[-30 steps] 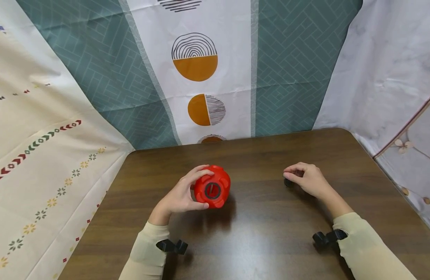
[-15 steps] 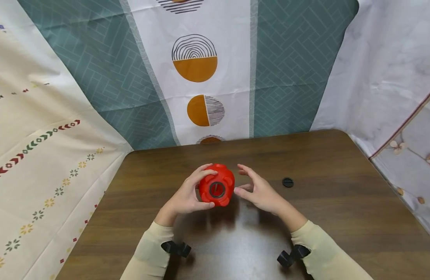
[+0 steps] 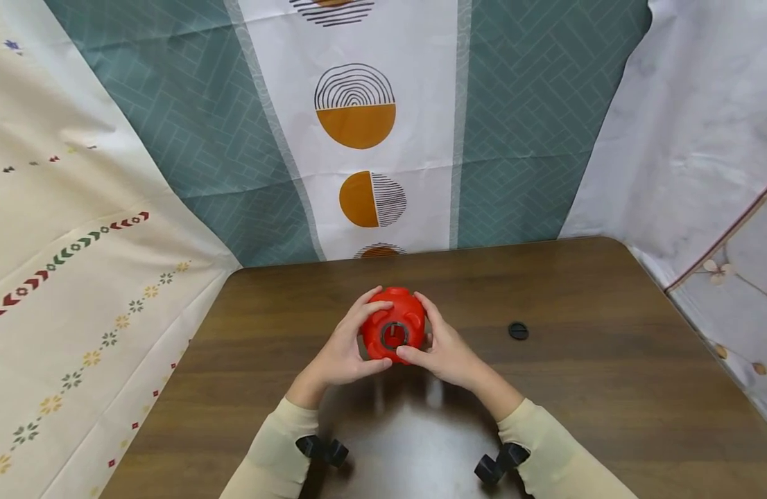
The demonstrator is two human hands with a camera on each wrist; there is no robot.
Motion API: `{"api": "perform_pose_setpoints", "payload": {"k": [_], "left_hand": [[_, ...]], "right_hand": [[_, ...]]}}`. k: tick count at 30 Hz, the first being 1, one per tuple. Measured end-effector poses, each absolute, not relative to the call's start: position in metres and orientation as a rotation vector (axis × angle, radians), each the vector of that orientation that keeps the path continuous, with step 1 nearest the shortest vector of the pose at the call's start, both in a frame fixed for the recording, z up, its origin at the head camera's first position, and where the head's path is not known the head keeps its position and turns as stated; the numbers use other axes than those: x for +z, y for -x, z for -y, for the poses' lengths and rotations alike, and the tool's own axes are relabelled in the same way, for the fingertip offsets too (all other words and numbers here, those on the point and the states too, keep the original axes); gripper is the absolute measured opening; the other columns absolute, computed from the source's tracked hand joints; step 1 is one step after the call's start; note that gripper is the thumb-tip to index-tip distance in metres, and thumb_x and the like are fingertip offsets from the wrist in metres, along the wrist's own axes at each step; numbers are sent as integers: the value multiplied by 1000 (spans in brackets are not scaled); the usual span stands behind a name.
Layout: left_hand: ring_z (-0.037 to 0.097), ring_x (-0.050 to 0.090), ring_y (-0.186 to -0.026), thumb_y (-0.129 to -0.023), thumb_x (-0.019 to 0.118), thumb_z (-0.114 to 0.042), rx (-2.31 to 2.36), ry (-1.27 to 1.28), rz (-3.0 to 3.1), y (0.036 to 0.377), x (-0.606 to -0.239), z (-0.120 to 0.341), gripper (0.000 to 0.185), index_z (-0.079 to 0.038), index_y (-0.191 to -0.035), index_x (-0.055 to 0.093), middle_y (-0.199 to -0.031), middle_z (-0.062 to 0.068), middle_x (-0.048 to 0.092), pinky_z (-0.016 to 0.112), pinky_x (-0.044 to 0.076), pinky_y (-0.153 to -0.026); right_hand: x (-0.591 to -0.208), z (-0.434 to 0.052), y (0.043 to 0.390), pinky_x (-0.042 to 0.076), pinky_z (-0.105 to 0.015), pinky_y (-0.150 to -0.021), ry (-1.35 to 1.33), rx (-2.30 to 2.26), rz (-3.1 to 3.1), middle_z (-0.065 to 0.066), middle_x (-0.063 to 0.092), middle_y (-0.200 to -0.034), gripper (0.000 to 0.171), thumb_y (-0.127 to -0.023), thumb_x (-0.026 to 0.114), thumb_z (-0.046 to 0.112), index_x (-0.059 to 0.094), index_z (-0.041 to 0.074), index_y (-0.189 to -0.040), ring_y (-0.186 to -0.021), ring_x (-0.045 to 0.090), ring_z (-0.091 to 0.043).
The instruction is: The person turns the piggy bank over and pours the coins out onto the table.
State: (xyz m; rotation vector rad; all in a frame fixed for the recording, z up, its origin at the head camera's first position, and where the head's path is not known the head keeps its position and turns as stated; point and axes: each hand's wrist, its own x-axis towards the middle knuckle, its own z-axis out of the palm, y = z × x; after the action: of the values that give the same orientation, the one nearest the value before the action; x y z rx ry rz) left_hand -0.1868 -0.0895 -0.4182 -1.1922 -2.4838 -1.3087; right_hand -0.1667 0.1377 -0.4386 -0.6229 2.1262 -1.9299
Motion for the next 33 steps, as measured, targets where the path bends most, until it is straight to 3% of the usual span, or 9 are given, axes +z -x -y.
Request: {"api": "perform_pose_setpoints", "payload": {"k": [4,8,16,21,27,33], "left_hand": [[22,33,-137,-73,82,-19,-1258,1131,2606,185,-416,89,95,-32,-150,28,-159,-3,10,35,49,-94],[26,35,-137,-76,82,-21,-1189,1044,2712,182,-415,89,99,-37,-152,20,-159,-2,12,39,49,-95],[24,33,-138,-83,70,-48,-1262,974,2783,180,-416,82,95,-39,-153,6,-160,-8,5,41,46,-98],[24,31,-137,-92,60,-41,-1467,983,2634,179,-415,79,83,-31,-155,7,-159,-7,10,38,49,-94],[26,44,-127,-98,55,-29,-1742,898,2490,177,-411,75,70,-28,-154,14,-154,-5,25,31,57,-75],[35,48,-122,-98,54,-14,-1888,910,2443,168,-392,72,67,-12,-154,17,-152,6,27,37,58,-68]], "right_hand": [[-442,-135,167,57,-36,-79,600,-1984,-2155,-13,40,-140,89,-86,73,19,13,24,-152,-113,57,-42],[-447,-132,167,57,-35,-76,552,-1997,-2240,-14,45,-137,90,-83,76,22,17,23,-151,-106,62,-37],[-441,-135,167,58,-32,-73,546,-1923,-2421,-15,51,-130,90,-80,79,16,22,21,-150,-97,67,-30],[-415,-134,153,57,-35,-77,650,-1852,-2577,-18,48,-132,90,-79,79,11,23,11,-150,-99,64,-30],[-400,-132,145,54,-39,-85,731,-1866,-2618,-15,40,-142,91,-80,77,6,21,8,-152,-109,60,-31],[-426,-134,159,53,-38,-87,752,-1884,-2643,-3,17,-157,93,-80,79,11,22,24,-153,-114,57,-34]]}}
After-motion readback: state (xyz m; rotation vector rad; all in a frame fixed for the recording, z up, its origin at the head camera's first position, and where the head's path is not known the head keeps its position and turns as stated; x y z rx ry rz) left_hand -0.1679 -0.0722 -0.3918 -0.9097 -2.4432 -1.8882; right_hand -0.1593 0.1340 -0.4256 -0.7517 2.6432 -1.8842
